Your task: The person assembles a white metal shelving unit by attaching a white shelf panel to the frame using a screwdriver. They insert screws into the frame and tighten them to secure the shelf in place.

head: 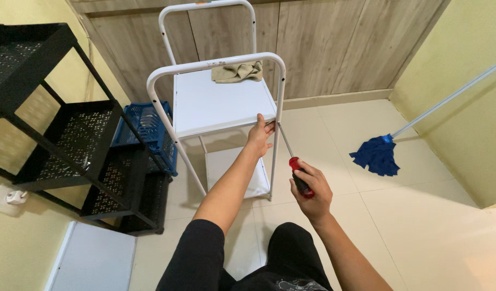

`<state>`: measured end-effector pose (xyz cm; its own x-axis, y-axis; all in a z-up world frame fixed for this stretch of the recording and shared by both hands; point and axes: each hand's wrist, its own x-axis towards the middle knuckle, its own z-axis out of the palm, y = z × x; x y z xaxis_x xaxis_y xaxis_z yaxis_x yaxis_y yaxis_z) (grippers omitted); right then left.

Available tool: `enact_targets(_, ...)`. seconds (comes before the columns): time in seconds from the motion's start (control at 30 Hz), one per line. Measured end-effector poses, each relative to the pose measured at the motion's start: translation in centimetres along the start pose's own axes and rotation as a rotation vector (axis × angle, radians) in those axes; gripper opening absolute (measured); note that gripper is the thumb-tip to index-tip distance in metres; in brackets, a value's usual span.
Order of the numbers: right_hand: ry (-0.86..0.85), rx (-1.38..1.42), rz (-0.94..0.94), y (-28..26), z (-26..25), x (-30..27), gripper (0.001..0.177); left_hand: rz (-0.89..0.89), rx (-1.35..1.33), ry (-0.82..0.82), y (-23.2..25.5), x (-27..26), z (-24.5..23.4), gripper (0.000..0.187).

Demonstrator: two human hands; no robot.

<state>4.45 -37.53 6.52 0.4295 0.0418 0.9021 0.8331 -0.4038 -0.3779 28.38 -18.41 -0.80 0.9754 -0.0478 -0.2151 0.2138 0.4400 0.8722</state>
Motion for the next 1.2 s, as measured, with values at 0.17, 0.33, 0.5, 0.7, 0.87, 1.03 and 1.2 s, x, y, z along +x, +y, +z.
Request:
enact_targets(0.17,-0.042,0.006,-0.01,-0.1,0.0,0.0,0.036,-0.005,-0.016,0.011,0.0,0.0,-0.1,0.08)
enact_targets(0.33,-0.079,-0.024,0.159,-1.1,0.1,-0.8,0.037,-0.003,-0.012,-0.001,-0.1,0.0,0.0,0.079)
enact_targets(0.5,-0.211,0.384,0.943,-1.6,-1.2,-0.3,0.045,0.008,-0.009,0.008,0.0,-0.2,0.1,0.074)
enact_targets(0.7,-0.074,0.742,1.038,-1.4,-1.5,0.6,0.04,0.032,-0.001,0.019,0.0,-0.8,0.7,0.072)
enact_targets(0.87,-0.485,0.108,0.559,-1.5,-1.4,0.3,0.03,0.016,-0.041,0.019,-0.6,-0.4,0.2,0.071)
enact_targets(1.03,-0.701,-0.36,0.206,-3.1,-2.1,0.5,0.033,-0.009,-0.247,-0.097,-2.7,0.2,-0.5,0.07)
enact_targets(1.2,-0.832,-0.346,0.418,-3.5,-2.3,1.7,0.043,-0.049,-0.372,-0.109,-3.3,1.3,-1.0,0.061)
